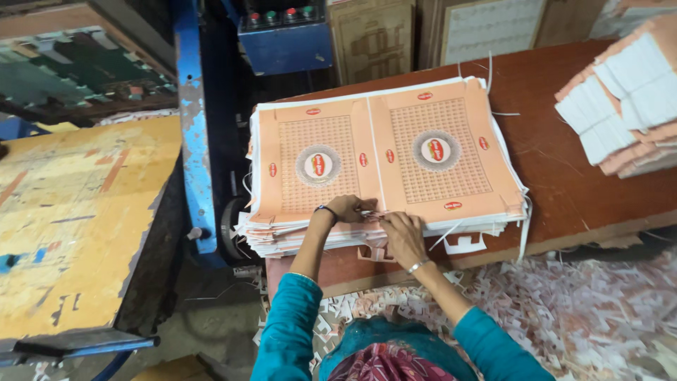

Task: The person repeatedly pulls and tears off thin strips of paper from the edges of a large stack of printed sheets. The person works by hand, removing excess paper from the stack and letting the strips fall onto the floor.

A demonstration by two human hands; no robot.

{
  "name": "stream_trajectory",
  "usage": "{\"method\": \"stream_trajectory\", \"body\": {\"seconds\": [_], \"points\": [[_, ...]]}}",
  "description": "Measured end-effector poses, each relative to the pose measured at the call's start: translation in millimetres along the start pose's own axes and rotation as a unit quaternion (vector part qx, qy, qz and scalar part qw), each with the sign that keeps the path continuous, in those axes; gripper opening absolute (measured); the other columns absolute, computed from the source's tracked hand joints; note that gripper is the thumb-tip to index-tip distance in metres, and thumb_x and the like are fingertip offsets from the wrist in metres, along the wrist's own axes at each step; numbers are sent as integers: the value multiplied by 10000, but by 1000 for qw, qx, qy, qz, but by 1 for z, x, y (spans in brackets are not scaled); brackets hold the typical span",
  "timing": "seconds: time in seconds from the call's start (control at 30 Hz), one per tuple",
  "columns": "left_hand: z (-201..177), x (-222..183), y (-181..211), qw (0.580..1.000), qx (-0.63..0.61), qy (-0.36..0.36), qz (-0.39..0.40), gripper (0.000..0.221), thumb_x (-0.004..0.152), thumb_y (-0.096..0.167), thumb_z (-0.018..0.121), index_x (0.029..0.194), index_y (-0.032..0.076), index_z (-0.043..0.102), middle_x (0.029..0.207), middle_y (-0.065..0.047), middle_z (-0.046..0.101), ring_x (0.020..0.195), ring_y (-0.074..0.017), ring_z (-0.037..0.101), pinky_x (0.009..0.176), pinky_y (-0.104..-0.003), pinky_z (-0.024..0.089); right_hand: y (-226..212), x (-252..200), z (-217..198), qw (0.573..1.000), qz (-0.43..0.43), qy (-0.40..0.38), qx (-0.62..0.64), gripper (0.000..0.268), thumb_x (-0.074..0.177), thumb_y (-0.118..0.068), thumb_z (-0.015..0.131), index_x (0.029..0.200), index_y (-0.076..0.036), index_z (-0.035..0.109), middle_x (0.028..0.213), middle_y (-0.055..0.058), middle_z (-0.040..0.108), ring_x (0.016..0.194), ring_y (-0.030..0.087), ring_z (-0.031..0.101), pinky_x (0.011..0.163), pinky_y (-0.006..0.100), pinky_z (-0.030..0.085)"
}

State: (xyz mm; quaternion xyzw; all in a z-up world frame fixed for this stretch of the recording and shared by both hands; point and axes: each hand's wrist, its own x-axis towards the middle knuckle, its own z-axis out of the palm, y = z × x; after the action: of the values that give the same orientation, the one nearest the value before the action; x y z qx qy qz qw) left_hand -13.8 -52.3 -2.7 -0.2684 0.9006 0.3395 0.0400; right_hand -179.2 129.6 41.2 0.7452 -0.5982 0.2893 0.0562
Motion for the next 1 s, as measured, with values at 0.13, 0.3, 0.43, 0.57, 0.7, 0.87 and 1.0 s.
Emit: {"method": "stream_trajectory", "body": {"seconds": [0.13, 0.3, 0.43, 0.57, 0.7, 0.87, 1.0], "points": [[-3, -3, 3, 997, 26, -36, -67, 529, 807, 546, 737, 1297, 350, 700, 1166, -63, 753, 1041, -294, 722, 954, -397, 553, 14, 12, -1, 996, 33, -76, 44, 68, 854, -162, 714, 821, -105, 733, 874, 21, 686, 931, 229, 643, 853, 443, 422], [-2, 2, -1, 997, 24, -37, -63, 610, 841, 433, 699, 1435, 373, 574, 1189, -88, 736, 1040, -308, 715, 952, -404, 546, 30, 22, 3, 986, 46, -39, 155, 130, 831, -226, 761, 780, -115, 715, 829, 1, 701, 846, 229, 655, 798, 389, 457], [2, 8, -7, 999, -1, -19, -44, 568, 853, 436, 706, 1402, 343, 596, 1221, -83, 728, 1085, -300, 704, 971, -394, 531, 39, 20, 14, 974, 107, -65, 191, 129, 832, -231, 764, 777, -118, 737, 791, 3, 703, 801, 206, 651, 765, 364, 469], [-6, 11, -6, 998, 3, -25, -65, 549, 871, 406, 665, 1415, 359, 614, 1214, -102, 734, 1090, -314, 705, 972, -401, 533, 59, 8, 9, 837, 223, -80, 494, 224, 998, -289, 679, 871, -107, 710, 793, -4, 674, 746, 151, 648, 707, 335, 513], [-19, 9, 3, 998, -25, -18, -61, 565, 851, 453, 705, 1393, 336, 601, 1225, -106, 714, 1098, -312, 694, 966, -401, 526, 58, -16, -11, 706, 253, -202, 629, 235, 1005, -271, 676, 952, -45, 714, 742, 92, 657, 657, 191, 621, 606, 355, 506], [-16, 6, 6, 996, 19, -34, -75, 545, 859, 465, 711, 1375, 309, 631, 1245, -106, 712, 1123, -334, 682, 993, -404, 518, 13, -24, -21, 929, -8, -325, 176, 287, 910, -377, 773, 933, -92, 746, 900, 103, 704, 866, 311, 678, 779, 444, 525], [-8, 7, 0, 997, 1, -17, -70, 548, 869, 420, 672, 1405, 317, 614, 1251, -101, 713, 1129, -337, 679, 1004, -405, 515, 0, 2, -29, 995, 15, -82, 53, 293, 722, -225, 751, 994, -116, 756, 1014, 59, 728, 971, 272, 652, 876, 440, 474]]}}
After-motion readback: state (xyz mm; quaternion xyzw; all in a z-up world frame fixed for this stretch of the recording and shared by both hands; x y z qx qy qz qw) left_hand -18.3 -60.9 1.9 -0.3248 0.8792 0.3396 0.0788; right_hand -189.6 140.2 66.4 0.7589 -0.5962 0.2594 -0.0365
